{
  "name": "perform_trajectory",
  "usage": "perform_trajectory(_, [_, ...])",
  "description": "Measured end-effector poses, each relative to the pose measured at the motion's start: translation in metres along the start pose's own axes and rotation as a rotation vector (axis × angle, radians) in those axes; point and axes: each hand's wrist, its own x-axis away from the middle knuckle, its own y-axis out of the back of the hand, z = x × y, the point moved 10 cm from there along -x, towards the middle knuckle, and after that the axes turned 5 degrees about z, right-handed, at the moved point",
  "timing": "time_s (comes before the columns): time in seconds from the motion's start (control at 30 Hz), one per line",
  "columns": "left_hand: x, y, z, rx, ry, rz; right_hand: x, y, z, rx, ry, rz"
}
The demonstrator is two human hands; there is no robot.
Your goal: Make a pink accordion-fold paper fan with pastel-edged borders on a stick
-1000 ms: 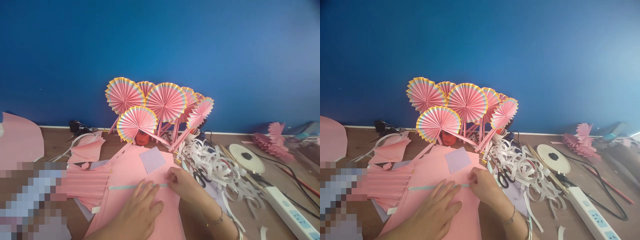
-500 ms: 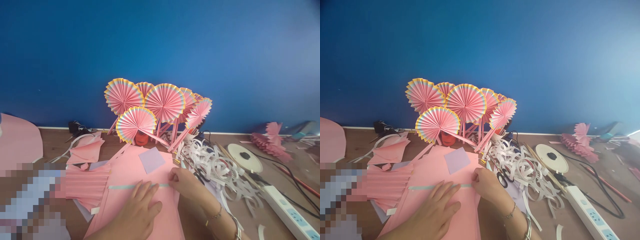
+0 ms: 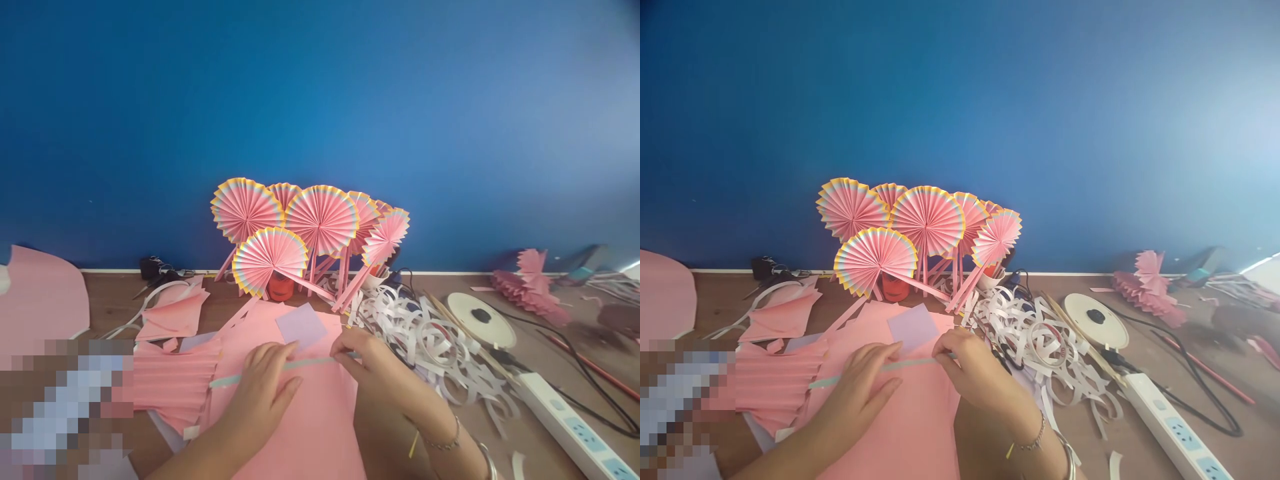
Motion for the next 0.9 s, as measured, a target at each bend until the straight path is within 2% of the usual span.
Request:
perform_trajectory(0.17, [-0.008, 0.011, 0.003, 0.087, 0.068, 0.022, 0.000, 0.001, -0.007, -0.050, -0.061, -0.041])
perform_trajectory(0.43, [-0.006, 0.014, -0.001, 0.104, 0.050, -0.006, -0.001, -0.001, -0.003, -0.112, -0.061, -0.043])
perform_trajectory(0.57, [-0.005, 0.016, 0.004, 0.096, 0.055, -0.047, -0.009, -0.006, -0.027, -0.284, -0.153, -0.133])
perform_trajectory(0.67, [-0.004, 0.019, 0.011, 0.092, 0.096, -0.081, -0.012, 0.004, -0.057, -0.279, -0.247, -0.252])
perform_trajectory(0.77, [-0.004, 0.018, 0.011, 0.124, 0.101, -0.072, -0.009, 0.024, -0.080, -0.179, -0.304, -0.361])
perform_trajectory(0.83, [-0.005, 0.015, 0.006, 0.149, 0.082, -0.058, -0.004, 0.036, -0.087, -0.093, -0.329, -0.421])
perform_trajectory(0.9, [-0.005, 0.013, 0.002, 0.161, 0.062, -0.050, 0.003, 0.048, -0.082, 0.082, -0.339, -0.500])
